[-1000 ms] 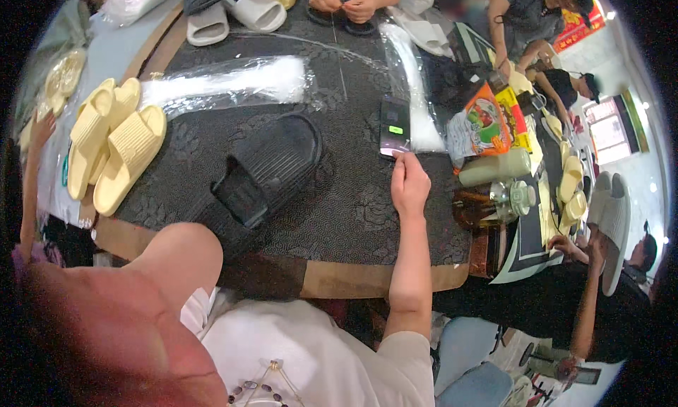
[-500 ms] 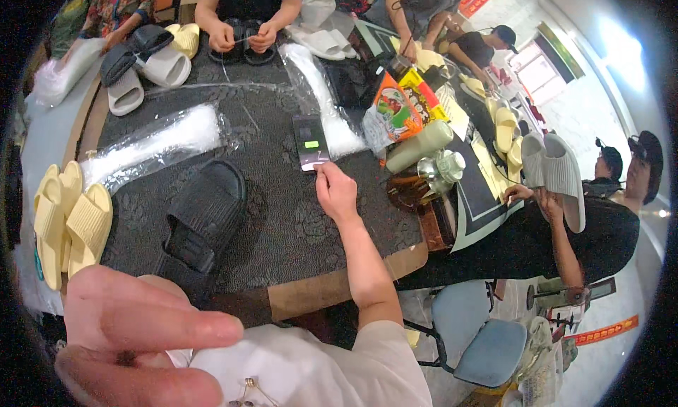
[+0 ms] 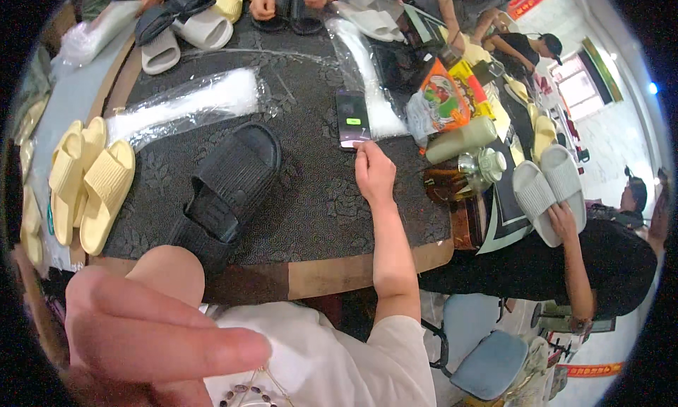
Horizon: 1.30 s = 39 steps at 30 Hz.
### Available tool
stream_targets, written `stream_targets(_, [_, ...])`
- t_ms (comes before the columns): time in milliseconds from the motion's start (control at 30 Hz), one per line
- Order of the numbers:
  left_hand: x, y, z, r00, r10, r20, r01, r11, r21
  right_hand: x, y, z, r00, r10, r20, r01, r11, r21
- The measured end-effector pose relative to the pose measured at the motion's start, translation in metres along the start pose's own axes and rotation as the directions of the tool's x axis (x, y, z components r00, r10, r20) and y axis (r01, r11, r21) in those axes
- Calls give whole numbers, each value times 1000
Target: The person ties pairs of slippers together by threading and securing fasteners through white, black, and yellow slippers by hand.
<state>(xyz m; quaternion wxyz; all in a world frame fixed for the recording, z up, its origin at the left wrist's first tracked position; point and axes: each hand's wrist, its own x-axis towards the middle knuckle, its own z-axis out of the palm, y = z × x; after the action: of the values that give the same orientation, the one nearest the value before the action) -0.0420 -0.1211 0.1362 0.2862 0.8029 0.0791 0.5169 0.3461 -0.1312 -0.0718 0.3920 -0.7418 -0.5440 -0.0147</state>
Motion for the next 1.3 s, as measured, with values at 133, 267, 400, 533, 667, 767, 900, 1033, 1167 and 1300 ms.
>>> stream_targets(133, [9,4,0,998,31,51,-33,999,43,-3,-1,-9,999,42,16,-41,998,-46])
stream_targets(267, [18,10,2,992,45,116,-54,996,77,-1,4,-4,1000,24,-13,-24,1000,8])
stream_targets(400, [37,11,15,985,117,125,-119,993,11,-2,6,-15,999,-15,-45,16,1000,14])
stream_targets(533, [57,-8,35,983,164,77,-156,983,-98,-1,1,-11,1000,19,-9,-19,1000,6])
stream_targets(667, [56,2,44,944,4,330,-40,994,102,-5,8,-6,999,-7,-48,11,997,75])
stream_targets(767, [38,-5,50,785,-271,557,-52,867,496,-5,11,-8,981,11,-193,16,990,137])
stream_targets(900, [-14,-37,55,687,-503,525,18,734,679,0,34,-8,925,187,-330,-84,950,300])
stream_targets(1033, [-51,-52,60,674,-599,433,32,609,792,-2,58,-12,891,326,-317,-147,865,480])
stream_targets(1167, [-67,-58,66,688,-635,351,137,589,796,-5,48,-11,907,334,-257,-125,796,593])
stream_targets(1300, [-89,-65,61,733,-564,381,89,634,768,-11,21,-3,954,265,-141,-118,762,636])
